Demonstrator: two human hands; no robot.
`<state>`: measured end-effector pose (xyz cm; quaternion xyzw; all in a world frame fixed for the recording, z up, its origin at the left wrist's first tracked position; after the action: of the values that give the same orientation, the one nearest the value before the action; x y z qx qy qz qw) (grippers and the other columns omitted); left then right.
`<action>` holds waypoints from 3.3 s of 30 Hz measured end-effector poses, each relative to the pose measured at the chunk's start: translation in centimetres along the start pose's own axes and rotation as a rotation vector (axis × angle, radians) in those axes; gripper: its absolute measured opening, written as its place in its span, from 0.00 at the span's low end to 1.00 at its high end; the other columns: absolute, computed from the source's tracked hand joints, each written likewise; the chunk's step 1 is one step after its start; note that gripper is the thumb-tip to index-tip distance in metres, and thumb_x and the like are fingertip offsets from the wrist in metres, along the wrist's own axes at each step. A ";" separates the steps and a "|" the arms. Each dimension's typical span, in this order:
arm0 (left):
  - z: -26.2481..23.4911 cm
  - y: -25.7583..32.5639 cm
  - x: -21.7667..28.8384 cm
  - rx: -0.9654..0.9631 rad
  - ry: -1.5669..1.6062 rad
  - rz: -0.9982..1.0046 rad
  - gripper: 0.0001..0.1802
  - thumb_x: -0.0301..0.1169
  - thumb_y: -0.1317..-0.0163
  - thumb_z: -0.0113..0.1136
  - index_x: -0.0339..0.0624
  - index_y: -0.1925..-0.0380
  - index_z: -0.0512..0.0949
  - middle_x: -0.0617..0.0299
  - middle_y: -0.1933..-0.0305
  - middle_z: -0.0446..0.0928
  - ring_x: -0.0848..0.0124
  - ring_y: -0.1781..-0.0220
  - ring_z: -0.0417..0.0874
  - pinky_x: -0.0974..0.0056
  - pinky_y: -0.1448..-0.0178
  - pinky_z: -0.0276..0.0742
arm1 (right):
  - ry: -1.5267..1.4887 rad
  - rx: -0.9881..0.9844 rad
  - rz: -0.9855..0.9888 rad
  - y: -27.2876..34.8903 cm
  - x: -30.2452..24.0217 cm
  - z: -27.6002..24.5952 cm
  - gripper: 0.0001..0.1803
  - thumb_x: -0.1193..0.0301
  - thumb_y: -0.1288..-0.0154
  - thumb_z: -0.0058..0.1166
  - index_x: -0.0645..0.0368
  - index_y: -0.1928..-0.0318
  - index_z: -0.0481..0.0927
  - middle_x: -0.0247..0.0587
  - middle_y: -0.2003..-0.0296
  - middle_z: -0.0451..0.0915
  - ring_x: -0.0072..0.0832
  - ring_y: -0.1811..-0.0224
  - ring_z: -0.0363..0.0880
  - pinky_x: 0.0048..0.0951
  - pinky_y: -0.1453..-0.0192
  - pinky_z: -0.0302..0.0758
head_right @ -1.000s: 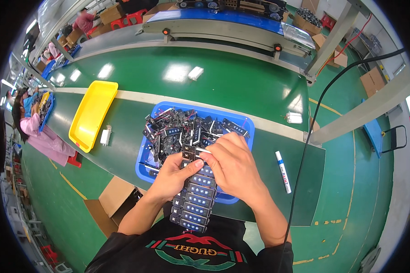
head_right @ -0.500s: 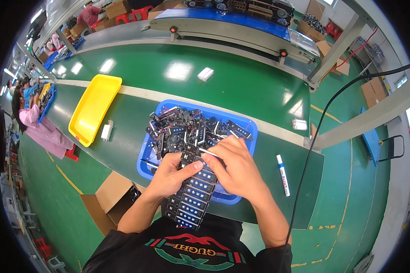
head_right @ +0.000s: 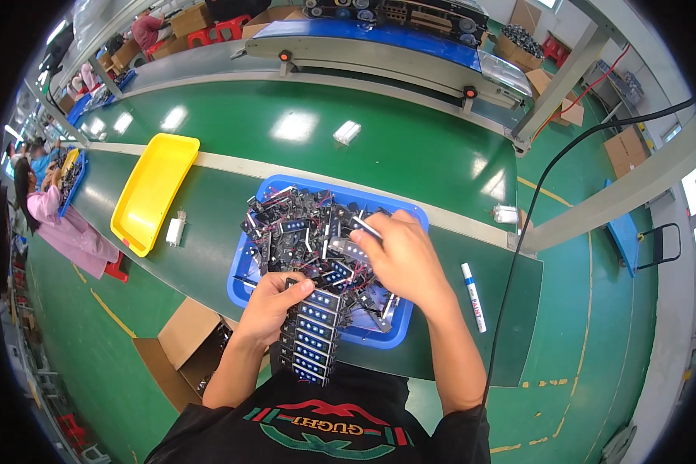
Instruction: The person sorts small electronic circuit boards from a blue bin, placing them into a yellow tray. They also handle plastic bags containing components, placing them into a cardboard box. The person moves around the factory floor, carrying a handheld device and a blue tray.
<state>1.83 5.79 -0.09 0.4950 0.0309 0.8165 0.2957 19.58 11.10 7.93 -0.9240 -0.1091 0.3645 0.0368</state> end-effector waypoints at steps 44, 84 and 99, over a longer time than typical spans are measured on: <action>1.0 -0.9 1.0 -0.190 -0.387 0.145 0.10 0.26 0.36 0.62 0.34 0.56 0.78 0.67 0.64 0.80 0.82 0.64 0.77 0.72 0.60 0.76 | -0.120 -0.078 -0.324 2.5 -2.7 0.8 0.13 0.61 0.39 0.61 0.60 0.68 0.81 0.40 0.69 0.75 0.36 0.57 0.69 0.36 0.51 0.61; -0.8 0.4 1.9 0.018 -0.230 0.195 0.10 0.27 0.36 0.62 0.35 0.57 0.78 0.70 0.66 0.78 0.85 0.66 0.73 0.75 0.64 0.70 | -0.226 -0.114 -0.211 2.1 -3.1 2.7 0.11 0.66 0.43 0.64 0.60 0.65 0.81 0.38 0.70 0.77 0.38 0.59 0.70 0.36 0.51 0.66; 0.0 -0.4 3.2 0.047 -0.264 0.328 0.11 0.31 0.32 0.57 0.35 0.56 0.78 0.70 0.65 0.78 0.84 0.64 0.73 0.73 0.61 0.72 | 0.186 0.333 -0.302 1.9 -5.6 0.5 0.11 0.67 0.42 0.63 0.62 0.65 0.83 0.40 0.65 0.78 0.37 0.56 0.69 0.38 0.46 0.64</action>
<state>0.95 7.78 2.26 0.6030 -0.0699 0.7806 0.1486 15.58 8.01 10.97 -0.9079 -0.1805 0.2814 0.2528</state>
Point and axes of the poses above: each hand's wrist, its own y-axis away from the middle knuckle, its own z-axis out of the palm, x = y × z, the point moved 7 cm from there along -y, towards the middle knuckle
